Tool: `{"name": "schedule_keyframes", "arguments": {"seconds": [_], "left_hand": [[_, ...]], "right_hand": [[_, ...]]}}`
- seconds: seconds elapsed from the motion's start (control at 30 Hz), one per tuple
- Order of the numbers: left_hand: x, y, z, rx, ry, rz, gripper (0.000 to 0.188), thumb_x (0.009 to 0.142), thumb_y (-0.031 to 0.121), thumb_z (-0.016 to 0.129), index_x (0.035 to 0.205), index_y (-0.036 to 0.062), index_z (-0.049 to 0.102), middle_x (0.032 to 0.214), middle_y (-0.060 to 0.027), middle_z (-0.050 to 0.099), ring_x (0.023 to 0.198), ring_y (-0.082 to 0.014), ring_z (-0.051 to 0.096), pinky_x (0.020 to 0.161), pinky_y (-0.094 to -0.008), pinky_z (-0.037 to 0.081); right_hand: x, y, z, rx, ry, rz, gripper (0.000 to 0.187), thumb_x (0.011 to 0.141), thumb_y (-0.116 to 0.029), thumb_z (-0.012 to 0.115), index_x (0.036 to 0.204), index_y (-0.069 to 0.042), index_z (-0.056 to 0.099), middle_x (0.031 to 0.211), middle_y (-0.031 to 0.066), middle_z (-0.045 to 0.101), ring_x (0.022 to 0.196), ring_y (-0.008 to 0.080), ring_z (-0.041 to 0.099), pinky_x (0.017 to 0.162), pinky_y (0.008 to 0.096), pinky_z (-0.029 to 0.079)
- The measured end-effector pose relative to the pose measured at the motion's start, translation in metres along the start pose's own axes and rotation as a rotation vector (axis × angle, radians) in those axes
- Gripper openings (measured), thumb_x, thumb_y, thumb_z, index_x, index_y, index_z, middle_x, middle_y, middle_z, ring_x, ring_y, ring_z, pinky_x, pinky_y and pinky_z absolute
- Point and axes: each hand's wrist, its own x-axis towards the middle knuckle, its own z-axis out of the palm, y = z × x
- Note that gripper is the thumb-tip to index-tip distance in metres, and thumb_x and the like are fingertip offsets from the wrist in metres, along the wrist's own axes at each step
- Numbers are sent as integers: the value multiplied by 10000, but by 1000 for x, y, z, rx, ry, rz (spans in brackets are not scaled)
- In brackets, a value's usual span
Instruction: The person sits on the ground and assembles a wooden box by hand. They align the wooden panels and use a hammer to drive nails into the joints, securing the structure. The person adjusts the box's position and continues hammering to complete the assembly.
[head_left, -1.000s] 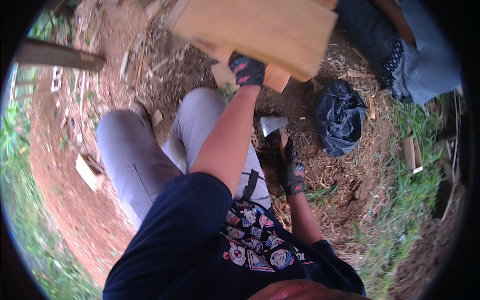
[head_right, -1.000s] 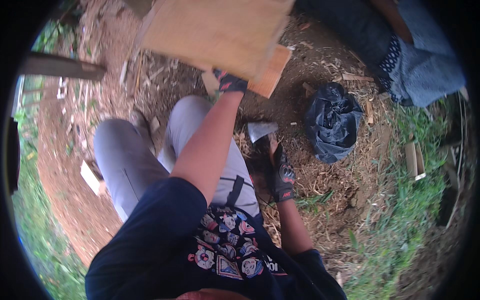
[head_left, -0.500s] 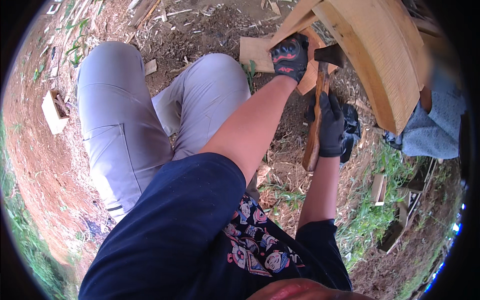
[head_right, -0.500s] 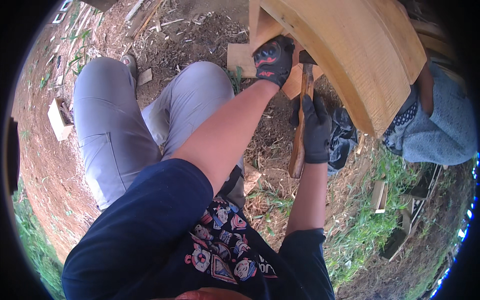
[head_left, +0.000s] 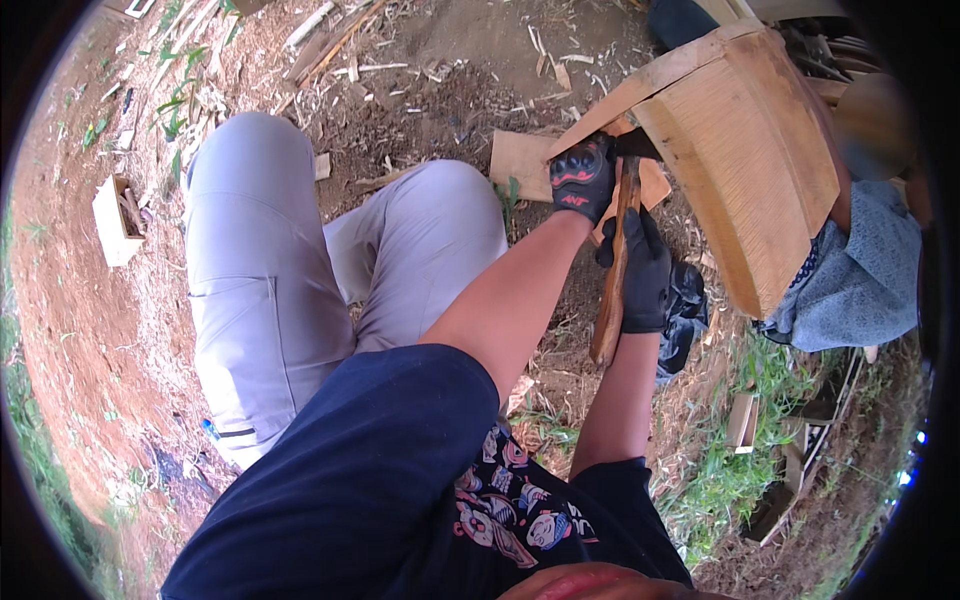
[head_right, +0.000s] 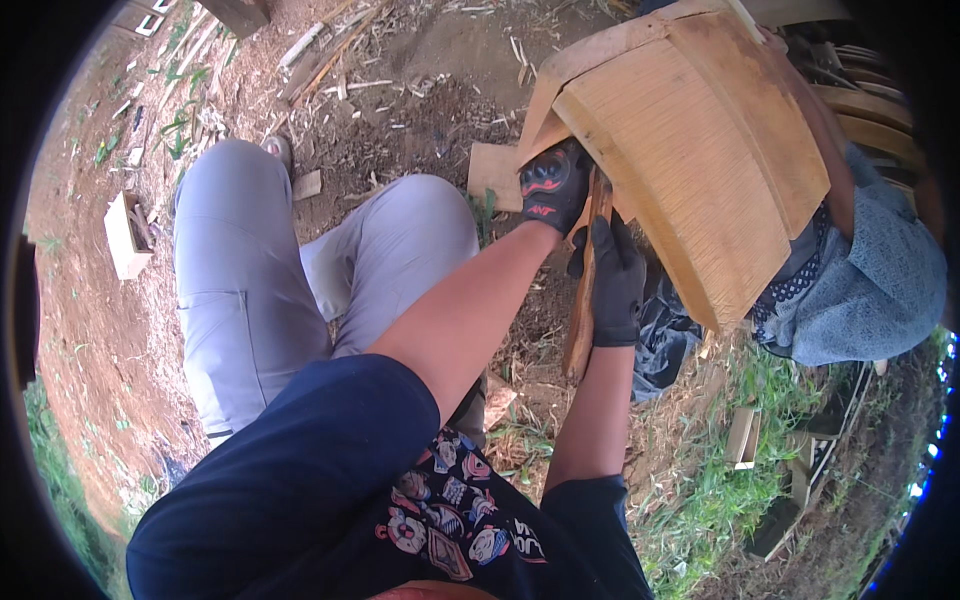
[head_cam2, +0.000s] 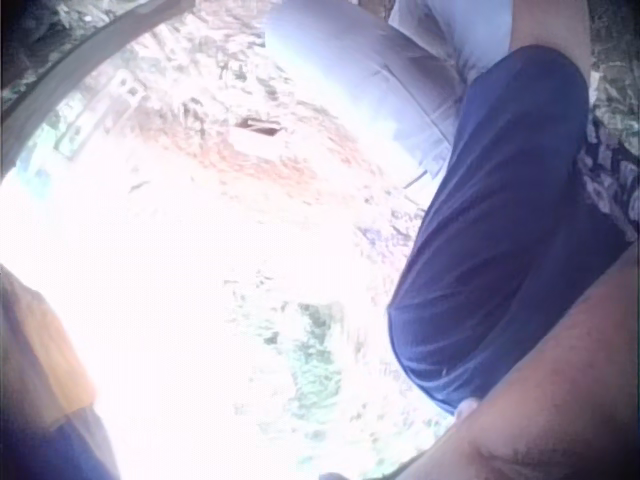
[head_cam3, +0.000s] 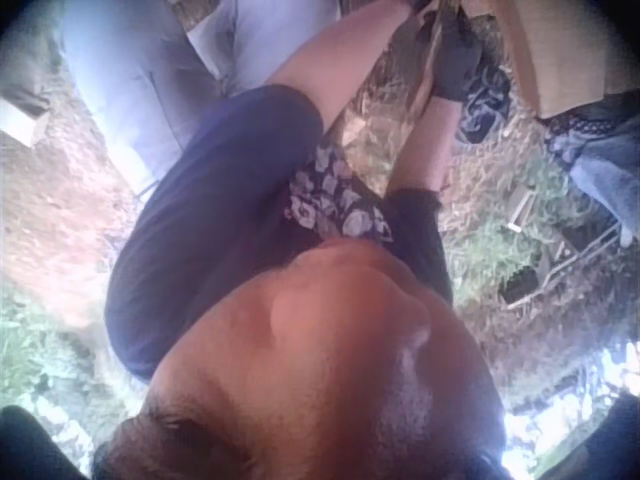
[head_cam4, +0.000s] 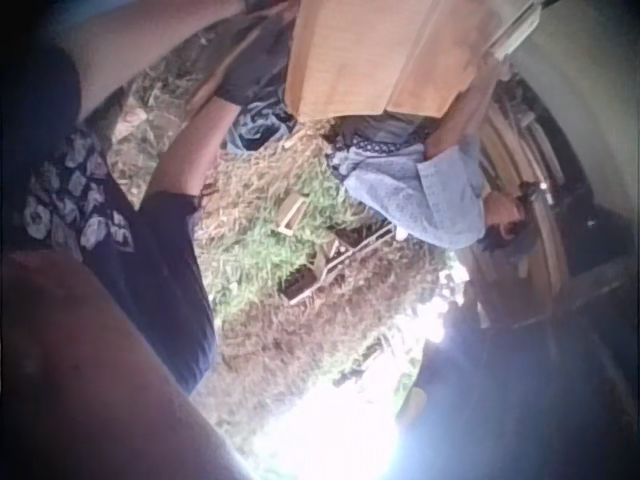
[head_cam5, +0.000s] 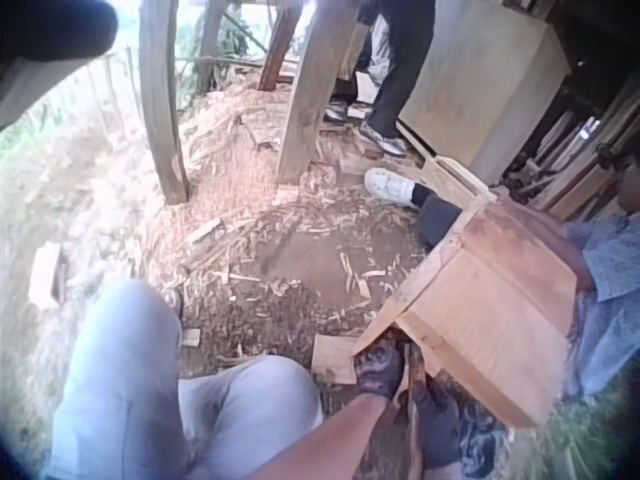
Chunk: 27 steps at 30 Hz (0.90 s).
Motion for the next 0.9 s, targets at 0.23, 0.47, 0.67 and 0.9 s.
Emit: {"name": "schedule_keyframes", "arguments": {"seconds": [0.23, 0.47, 0.67, 0.9], "left_hand": [[1, 11, -12, 6, -51, -43, 234, 966, 318, 658, 1032, 120, 766, 937, -158, 765, 885, -391, 734, 766, -536, 570], [0, 9, -3, 94, -19, 46, 273, 1008, 333, 616, 1001, 103, 763, 938, -177, 754, 880, -395, 725, 773, -537, 560], [0, 8, -12, 82, -42, 24, 251, 997, 303, 623, 947, 95, 754, 914, -176, 752, 880, -395, 726, 765, -540, 557], [0, 0, -8, 57, -92, -40, 252, 997, 302, 622, 947, 96, 759, 875, -180, 748, 852, -377, 733, 746, -533, 554]], "right_hand": [[3, -5, 5, 63, 16, -53, 436, 1086, -327, 654, 1305, 49, 686, 999, 91, 737, 817, 140, 658, 733, 306, 512], [9, 1, 6, -5, 84, -262, 392, 1070, -227, 685, 1310, 82, 671, 983, 105, 764, 826, 161, 703, 714, 298, 539], [-2, -22, 8, 204, 34, -124, 372, 1067, -258, 691, 1291, 39, 672, 903, 85, 731, 679, 141, 653, 588, 292, 517], [-6, -38, 10, 311, -75, 6, 447, 1087, -317, 661, 1378, 22, 664, 926, 47, 720, 714, 96, 624, 626, 274, 510]]}}
